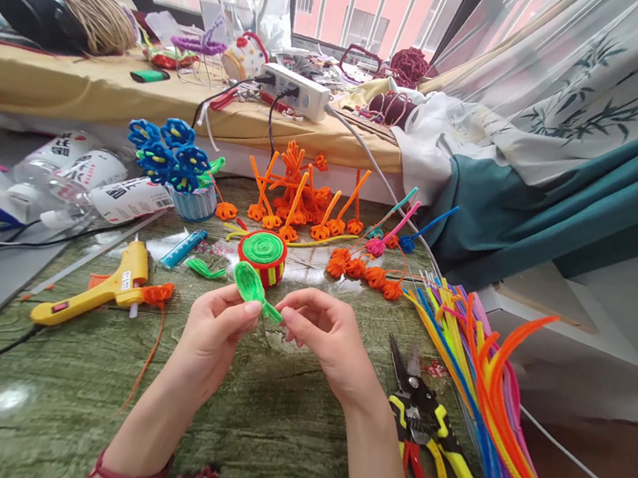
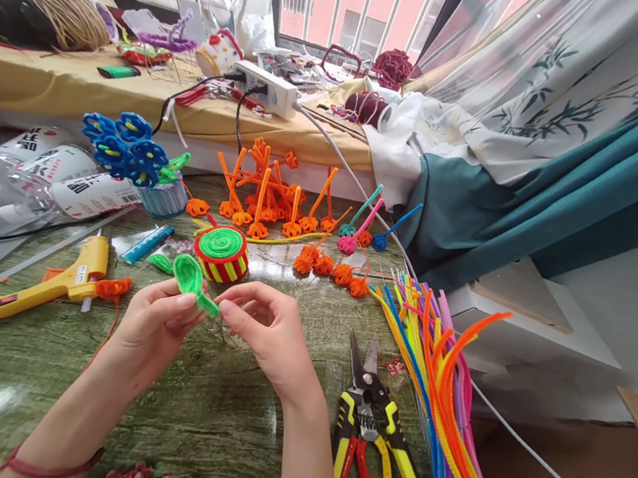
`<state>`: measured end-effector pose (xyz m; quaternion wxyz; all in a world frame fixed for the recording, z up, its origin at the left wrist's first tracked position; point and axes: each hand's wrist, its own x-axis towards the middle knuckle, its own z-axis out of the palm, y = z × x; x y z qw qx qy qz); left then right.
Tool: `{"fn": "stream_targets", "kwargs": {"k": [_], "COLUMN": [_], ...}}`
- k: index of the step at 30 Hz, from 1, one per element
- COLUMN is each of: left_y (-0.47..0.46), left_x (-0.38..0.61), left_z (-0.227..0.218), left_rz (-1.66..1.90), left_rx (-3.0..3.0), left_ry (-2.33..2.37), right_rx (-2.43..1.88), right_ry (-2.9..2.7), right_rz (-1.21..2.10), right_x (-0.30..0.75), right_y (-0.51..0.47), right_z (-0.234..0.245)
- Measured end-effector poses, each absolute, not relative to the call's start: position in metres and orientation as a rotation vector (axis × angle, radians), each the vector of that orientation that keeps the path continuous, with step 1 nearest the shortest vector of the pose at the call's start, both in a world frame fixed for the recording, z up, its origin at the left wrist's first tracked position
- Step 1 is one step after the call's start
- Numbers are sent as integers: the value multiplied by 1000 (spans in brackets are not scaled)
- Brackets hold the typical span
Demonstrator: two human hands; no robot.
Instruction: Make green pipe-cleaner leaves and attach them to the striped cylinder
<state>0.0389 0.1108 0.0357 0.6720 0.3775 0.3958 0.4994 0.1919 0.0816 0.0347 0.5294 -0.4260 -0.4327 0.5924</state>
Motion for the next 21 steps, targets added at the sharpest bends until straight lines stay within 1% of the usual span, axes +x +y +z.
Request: {"fn": "stream_targets", "kwargs": {"k": [3, 8, 21], "left_y": [111, 112, 112], "left_x": [39, 42, 44], "left_z": [37, 38, 35], "left_rz": [1145, 1183, 1278], "left_rx": [869, 907, 914], "left_ry": [913, 963, 1031], "right_rx": [-1051, -1149, -1252], "right_ry": [-1055, -1213, -1513], "right_rz": [1358, 1053, 554], "right_x": [191, 188, 181], "right_y": [81, 82, 81], "right_z": [36, 36, 32]}}
